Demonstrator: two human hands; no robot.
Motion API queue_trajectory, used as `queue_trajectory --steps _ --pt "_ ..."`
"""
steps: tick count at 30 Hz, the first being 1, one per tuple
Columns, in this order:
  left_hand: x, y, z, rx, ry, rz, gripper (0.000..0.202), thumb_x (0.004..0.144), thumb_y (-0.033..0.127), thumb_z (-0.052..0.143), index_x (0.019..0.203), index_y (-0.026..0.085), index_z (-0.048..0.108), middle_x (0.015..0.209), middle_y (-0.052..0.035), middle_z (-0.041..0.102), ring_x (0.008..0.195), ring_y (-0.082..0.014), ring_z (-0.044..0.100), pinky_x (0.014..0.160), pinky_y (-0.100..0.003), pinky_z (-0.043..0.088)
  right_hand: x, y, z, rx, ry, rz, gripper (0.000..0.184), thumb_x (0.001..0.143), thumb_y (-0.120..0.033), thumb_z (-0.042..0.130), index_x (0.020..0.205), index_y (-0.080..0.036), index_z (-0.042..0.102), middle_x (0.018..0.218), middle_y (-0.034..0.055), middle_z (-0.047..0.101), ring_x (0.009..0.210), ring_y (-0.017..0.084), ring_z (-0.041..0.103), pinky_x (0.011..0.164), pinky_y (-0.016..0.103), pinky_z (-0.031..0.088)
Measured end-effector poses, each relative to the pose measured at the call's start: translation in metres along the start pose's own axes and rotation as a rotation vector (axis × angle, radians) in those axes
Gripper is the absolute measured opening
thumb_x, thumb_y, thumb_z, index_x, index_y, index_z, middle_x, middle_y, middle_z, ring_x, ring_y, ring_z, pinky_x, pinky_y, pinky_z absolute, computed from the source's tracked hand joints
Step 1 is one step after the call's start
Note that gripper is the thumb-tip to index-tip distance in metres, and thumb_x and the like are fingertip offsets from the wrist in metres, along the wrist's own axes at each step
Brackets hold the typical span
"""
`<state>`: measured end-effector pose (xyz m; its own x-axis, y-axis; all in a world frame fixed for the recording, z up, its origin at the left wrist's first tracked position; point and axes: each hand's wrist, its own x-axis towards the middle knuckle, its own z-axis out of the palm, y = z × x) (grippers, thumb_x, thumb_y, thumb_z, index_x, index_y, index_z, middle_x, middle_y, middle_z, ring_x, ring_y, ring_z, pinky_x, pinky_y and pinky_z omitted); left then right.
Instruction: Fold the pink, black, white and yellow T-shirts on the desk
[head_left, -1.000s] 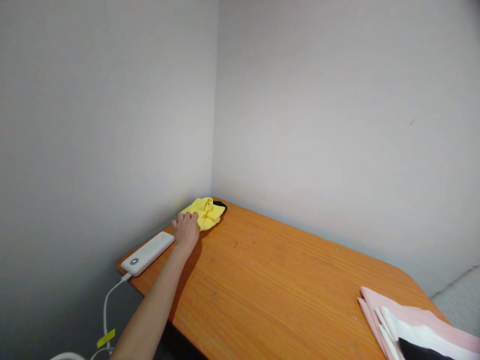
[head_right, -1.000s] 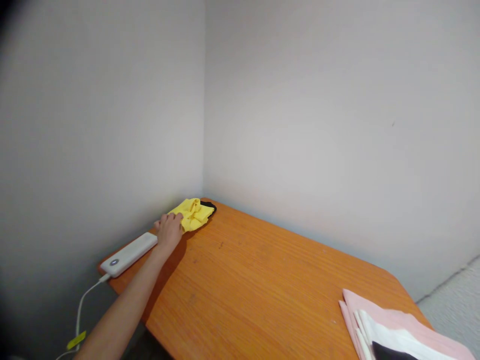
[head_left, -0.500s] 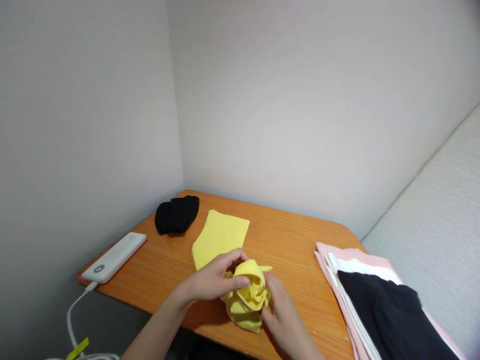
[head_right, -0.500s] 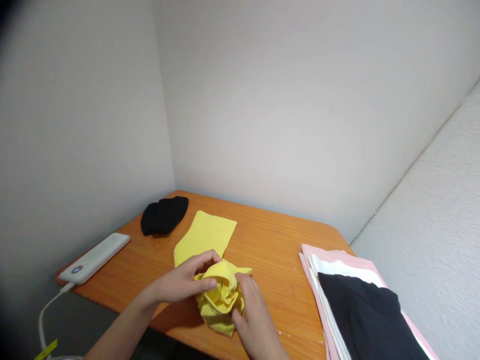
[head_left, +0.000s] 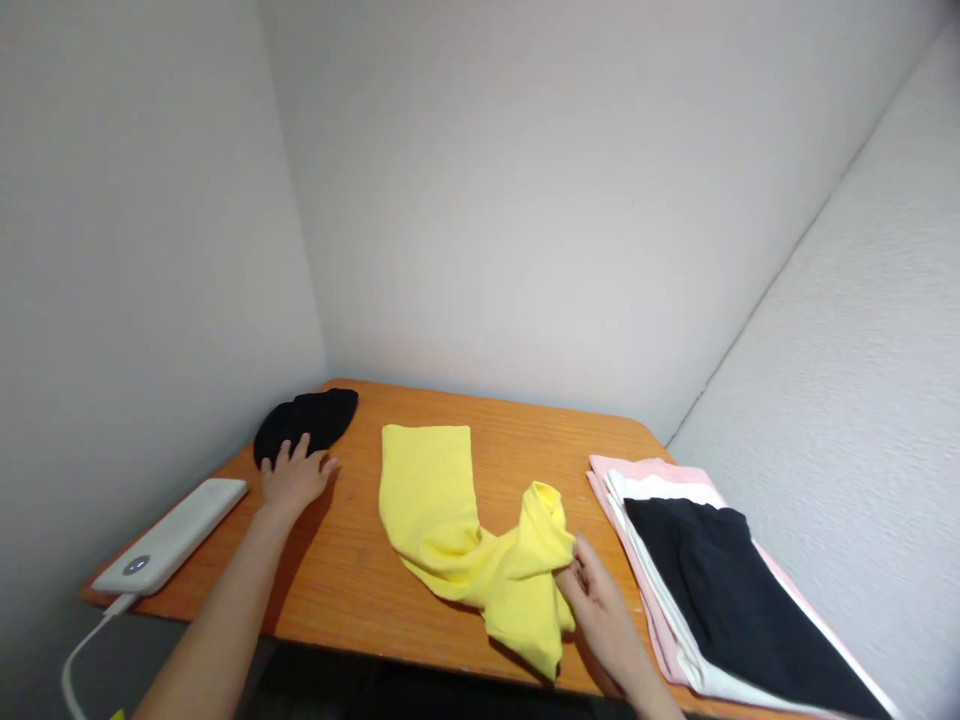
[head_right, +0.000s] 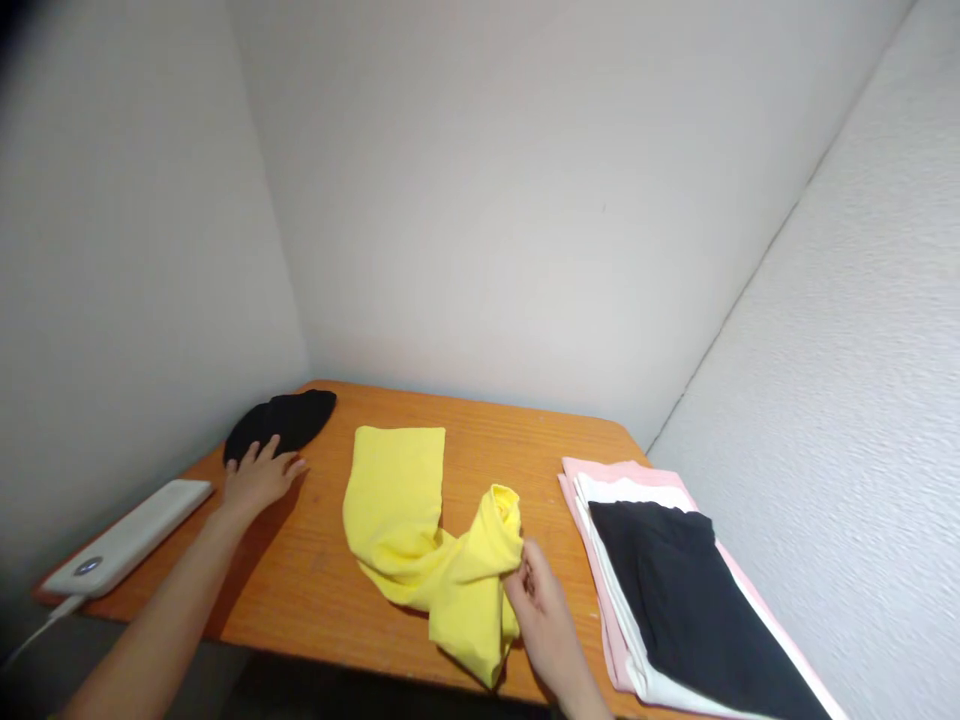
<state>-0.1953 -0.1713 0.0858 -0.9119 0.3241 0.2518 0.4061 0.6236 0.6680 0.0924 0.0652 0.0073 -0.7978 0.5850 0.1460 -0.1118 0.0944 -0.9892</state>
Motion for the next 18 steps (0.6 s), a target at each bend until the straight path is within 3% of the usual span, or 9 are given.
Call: queue_trajectory --steps 3,6,8,9,12,15,18 --pt "-0.013 0.009 0.015 0.002 -0.039 0.051 0.027 0.092 0.038 0.054 0.105 0.016 0.063 0.114 -0.0093 0.063 0.107 -0.0250 0.058 0.095 -0.046 0.046 0.002 0.000 -0.003 0.164 0.055 0.118 0.032 0.086 -0.052 0.060 0.087 -0.025 0.043 0.068 -0.0048 0.055 0.058 0.015 0.055 0.053 0.024 0.045" --pt "-0.060 0.040 0.040 -0.133 -0.168 0.221 0.031 0.096 0.039 0.039 0.088 0.020 0.063 0.100 -0.0084 0.066 0.102 -0.0241 0.059 0.095 -0.038 0.045 0.003 -0.014 0.009 0.340 -0.016 0.136 0.042 0.080 -0.050 0.068 0.106 -0.027 0.044 0.094 0.0028 0.066 0.083 0.022 0.066 0.070 0.033 0.053" --pt "-0.103 0.068 0.055 -0.302 -0.373 0.316 0.034 0.097 0.043 0.035 0.100 0.023 0.062 0.103 -0.0065 0.067 0.099 -0.0229 0.061 0.088 -0.034 0.047 0.000 -0.026 0.023 0.377 -0.096 0.094 0.054 0.076 -0.046 0.073 0.117 -0.026 0.046 0.116 0.0091 0.064 0.106 0.026 0.063 0.085 0.038 0.052" --pt "-0.123 0.081 0.061 -0.351 -0.439 0.336 0.031 0.095 0.045 0.043 0.110 0.024 0.059 0.109 -0.0064 0.066 0.101 -0.0231 0.061 0.089 -0.033 0.047 -0.002 -0.031 0.031 0.373 -0.140 0.075 0.055 0.075 -0.044 0.074 0.119 -0.024 0.048 0.121 0.0105 0.062 0.110 0.026 0.061 0.089 0.039 0.050" --pt "-0.160 0.105 0.067 -0.448 -0.497 0.316 0.036 0.088 0.042 0.058 0.119 0.023 0.056 0.113 -0.0072 0.066 0.101 -0.0238 0.062 0.089 -0.032 0.048 -0.014 -0.045 0.043 0.292 -0.247 0.037 0.045 0.078 -0.042 0.074 0.113 -0.022 0.055 0.116 0.0103 0.064 0.105 0.025 0.062 0.090 0.037 0.050" --pt "-0.159 0.100 0.056 -0.540 -0.510 0.279 0.034 0.090 0.041 0.053 0.118 0.021 0.059 0.116 -0.0079 0.067 0.105 -0.0243 0.061 0.093 -0.032 0.047 -0.025 -0.059 0.029 0.163 -0.229 -0.015 0.034 0.084 -0.043 0.068 0.107 -0.021 0.059 0.106 0.0075 0.066 0.096 0.023 0.064 0.084 0.033 0.051" --pt "-0.137 0.079 0.029 -0.569 -0.431 0.243 0.039 0.092 0.044 0.049 0.120 0.019 0.060 0.119 -0.0077 0.066 0.112 -0.0249 0.059 0.096 -0.033 0.047 -0.032 -0.081 -0.009 -0.025 -0.080 -0.129 0.028 0.087 -0.043 0.064 0.104 -0.021 0.061 0.095 0.0053 0.066 0.084 0.020 0.062 0.074 0.029 0.051"
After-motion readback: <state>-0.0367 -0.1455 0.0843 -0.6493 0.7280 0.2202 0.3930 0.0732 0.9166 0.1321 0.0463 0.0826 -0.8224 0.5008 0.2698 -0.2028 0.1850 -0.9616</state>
